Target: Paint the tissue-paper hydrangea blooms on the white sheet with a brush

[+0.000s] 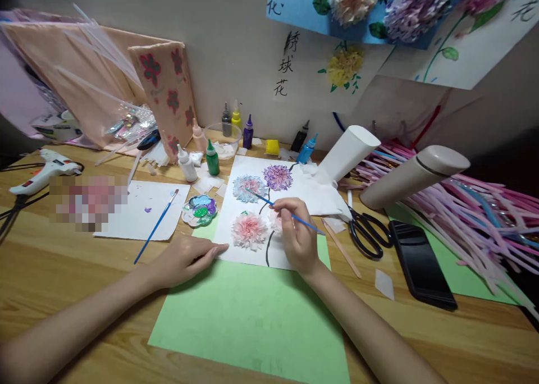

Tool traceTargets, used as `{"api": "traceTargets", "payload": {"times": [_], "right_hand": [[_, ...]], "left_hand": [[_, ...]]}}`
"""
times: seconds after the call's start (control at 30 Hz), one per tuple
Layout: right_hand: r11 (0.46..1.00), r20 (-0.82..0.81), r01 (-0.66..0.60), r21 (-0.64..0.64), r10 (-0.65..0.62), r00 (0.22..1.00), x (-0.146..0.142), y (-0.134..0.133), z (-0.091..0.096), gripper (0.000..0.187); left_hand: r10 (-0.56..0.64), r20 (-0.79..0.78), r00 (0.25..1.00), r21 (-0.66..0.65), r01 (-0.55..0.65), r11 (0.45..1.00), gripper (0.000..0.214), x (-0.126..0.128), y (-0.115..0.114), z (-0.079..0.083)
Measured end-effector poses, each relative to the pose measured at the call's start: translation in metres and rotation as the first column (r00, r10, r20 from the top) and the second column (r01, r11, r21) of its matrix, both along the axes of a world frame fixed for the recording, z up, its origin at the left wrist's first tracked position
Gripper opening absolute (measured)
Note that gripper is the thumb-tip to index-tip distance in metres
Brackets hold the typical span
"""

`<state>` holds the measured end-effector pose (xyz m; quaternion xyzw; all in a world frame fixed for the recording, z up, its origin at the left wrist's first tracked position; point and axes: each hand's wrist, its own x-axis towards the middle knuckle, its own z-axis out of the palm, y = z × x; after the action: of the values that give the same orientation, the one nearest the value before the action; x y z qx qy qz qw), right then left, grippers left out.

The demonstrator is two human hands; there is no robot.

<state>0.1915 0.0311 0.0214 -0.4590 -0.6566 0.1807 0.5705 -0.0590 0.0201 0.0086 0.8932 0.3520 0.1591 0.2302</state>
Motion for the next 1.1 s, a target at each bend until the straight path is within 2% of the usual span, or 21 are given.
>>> {"api": "traceTargets", "payload": {"times": [0.17, 0.27, 0.6, 0.83, 0.97, 1.1], "right_hand": [[0.972, 0.179, -0.118, 0.204, 0.081, 0.981, 0.014, -0.010, -0.024, 0.017], [0.963, 0.165, -0.114, 0.243, 0.075, 0.983, 0.016, -0.008, -0.027, 0.018], [0.974, 0.160, -0.140, 0.181, 0.111, 0.981, 0.014, -0.006, -0.029, 0.017], [0.978, 0.040, -0.121, 0.168, 0.116, 0.992, 0.013, -0.004, -0.034, 0.018], [0.982, 0.075, -0.144, 0.122, 0.135, 0.988, 0.013, -0.003, -0.035, 0.016], [0.986, 0.028, -0.101, 0.133, 0.099, 0.995, 0.013, -0.003, -0.036, 0.017]], "left_hand": [[-0.003, 0.020, 1.000, -0.036, 0.004, 0.999, 0.036, -0.001, 0.001, 0.002], [0.004, 0.027, 1.000, -0.045, -0.003, 0.999, 0.034, -0.001, 0.001, 0.002], [0.003, 0.037, 0.999, -0.054, -0.001, 0.999, 0.033, 0.000, 0.003, 0.003], [-0.005, -0.006, 1.000, -0.045, 0.005, 0.999, 0.036, 0.000, 0.002, 0.004], [-0.005, -0.014, 1.000, -0.045, 0.005, 0.999, 0.037, 0.000, 0.002, 0.003], [0.001, -0.018, 1.000, -0.044, -0.002, 0.999, 0.040, 0.000, 0.002, 0.003]]}}
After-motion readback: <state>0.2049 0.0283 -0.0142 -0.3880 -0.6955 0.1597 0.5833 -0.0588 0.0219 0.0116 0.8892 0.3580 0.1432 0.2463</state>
